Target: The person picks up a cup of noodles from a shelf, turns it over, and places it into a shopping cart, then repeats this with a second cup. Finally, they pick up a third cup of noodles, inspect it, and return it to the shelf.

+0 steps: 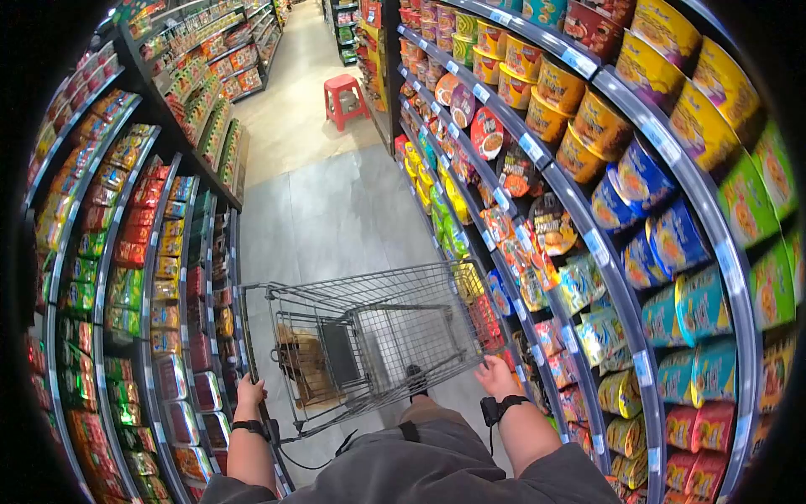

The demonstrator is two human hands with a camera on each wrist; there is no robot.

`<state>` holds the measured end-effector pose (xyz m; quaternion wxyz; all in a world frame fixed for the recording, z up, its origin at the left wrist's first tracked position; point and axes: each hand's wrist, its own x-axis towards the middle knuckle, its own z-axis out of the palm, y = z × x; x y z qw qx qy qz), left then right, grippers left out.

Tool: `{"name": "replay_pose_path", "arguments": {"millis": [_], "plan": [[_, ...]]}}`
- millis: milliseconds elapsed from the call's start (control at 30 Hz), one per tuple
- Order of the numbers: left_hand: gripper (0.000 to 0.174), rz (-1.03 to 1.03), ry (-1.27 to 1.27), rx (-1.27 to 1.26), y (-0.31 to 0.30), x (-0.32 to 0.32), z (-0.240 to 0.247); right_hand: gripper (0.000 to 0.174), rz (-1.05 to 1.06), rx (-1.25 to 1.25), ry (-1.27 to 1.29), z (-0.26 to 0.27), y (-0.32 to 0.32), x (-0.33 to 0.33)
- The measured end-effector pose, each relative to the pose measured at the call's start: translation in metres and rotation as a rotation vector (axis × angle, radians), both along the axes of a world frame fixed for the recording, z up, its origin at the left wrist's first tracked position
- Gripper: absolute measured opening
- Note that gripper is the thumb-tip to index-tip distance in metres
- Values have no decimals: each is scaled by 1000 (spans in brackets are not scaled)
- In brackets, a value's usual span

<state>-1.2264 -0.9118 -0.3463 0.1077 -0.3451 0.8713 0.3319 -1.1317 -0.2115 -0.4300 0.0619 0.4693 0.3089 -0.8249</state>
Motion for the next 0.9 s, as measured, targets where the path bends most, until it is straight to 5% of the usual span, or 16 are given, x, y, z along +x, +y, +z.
{"name": "replay_pose_path", "arguments": {"millis": [100,200,300,533,600,633,700,900], "plan": [[47,-11,-25,36,0,-48,0,28,21,-21,16,4,3,-57],[52,104,-42,56,3,-95,-1,55,125,28,-17,10,3,-113],[57,125,-9,125,-12,-135,-19,64,170,38,-13,31,-1,-165],[63,138,-75,190,-2,-238,9,40,170,-8,18,29,-10,-281],[61,154,-20,170,-9,-275,4,72,138,-63,15,30,-15,-314],[61,149,-20,176,-15,-294,2,72,134,-57,14,34,-19,-332],[64,46,18,179,-23,-335,3,29,130,-58,56,43,-26,-367],[51,31,-12,154,-29,-449,19,25,214,88,-26,28,-54,-482]]}}
